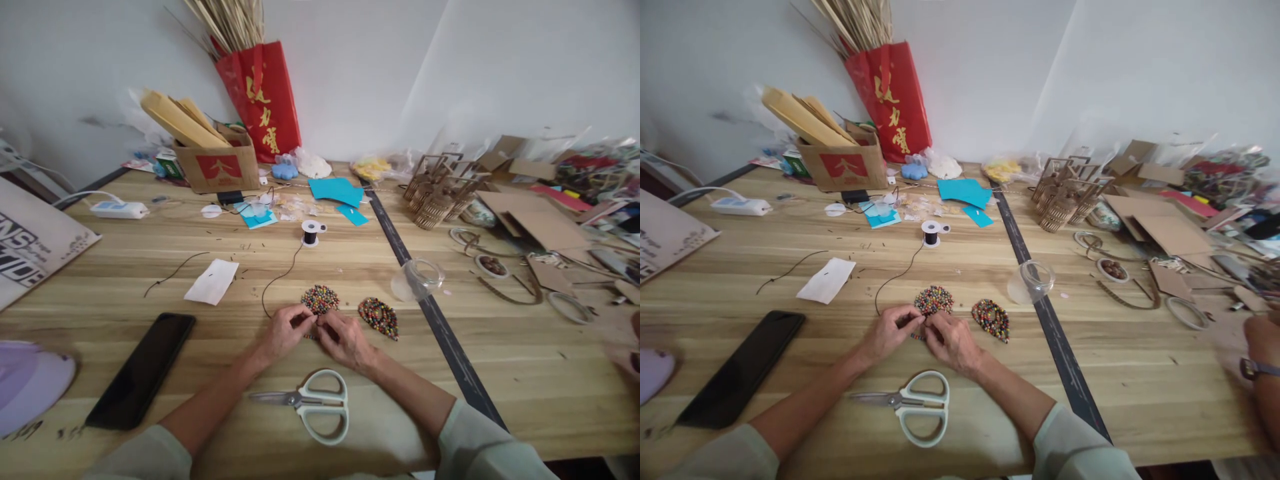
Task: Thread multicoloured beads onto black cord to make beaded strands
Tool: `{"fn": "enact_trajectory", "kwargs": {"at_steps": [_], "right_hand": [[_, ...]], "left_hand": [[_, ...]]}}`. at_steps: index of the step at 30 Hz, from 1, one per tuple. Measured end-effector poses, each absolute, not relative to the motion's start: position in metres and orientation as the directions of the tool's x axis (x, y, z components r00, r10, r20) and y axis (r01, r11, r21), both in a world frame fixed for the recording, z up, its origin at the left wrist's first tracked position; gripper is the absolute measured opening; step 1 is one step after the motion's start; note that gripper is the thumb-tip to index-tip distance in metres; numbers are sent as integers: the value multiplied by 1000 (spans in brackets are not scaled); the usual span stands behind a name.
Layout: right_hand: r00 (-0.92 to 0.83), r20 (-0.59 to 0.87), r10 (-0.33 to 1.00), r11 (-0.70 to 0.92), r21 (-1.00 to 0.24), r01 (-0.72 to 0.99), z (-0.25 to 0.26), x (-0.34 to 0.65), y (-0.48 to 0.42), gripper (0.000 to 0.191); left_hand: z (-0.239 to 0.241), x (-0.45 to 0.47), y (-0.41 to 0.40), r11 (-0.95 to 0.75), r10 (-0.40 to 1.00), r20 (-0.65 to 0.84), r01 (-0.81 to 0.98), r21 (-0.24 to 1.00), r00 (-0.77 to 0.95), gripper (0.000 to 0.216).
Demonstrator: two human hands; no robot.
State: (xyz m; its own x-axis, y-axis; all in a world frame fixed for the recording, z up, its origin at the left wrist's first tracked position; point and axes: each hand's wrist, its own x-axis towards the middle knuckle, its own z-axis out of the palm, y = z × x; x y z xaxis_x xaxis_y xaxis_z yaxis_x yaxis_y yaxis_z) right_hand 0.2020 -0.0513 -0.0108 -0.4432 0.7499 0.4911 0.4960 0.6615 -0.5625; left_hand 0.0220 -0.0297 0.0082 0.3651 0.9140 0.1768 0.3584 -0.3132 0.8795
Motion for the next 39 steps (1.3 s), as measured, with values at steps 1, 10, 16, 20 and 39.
{"fn": "enact_trajectory", "kwargs": {"at_steps": [1,10,16,20,39], "right_hand": [[-440,494,750,661,-565,494,-11,202,-51,8],[-433,506,746,666,-578,472,-7,200,-51,8],[-414,519,748,664,-574,480,-5,201,-53,9],[-480,573,664,748,-504,433,-6,203,-55,7],[-649,684,333,939,-176,296,0,201,-60,15]], "left_hand": [[8,22,-30,-314,915,177,362,878,363,20],[7,22,-29,-314,919,187,357,880,347,21],[12,20,-30,-308,939,207,406,860,274,29],[16,20,-30,-450,893,372,445,774,255,28],[-3,77,18,-979,192,231,203,-23,954,34]]}}
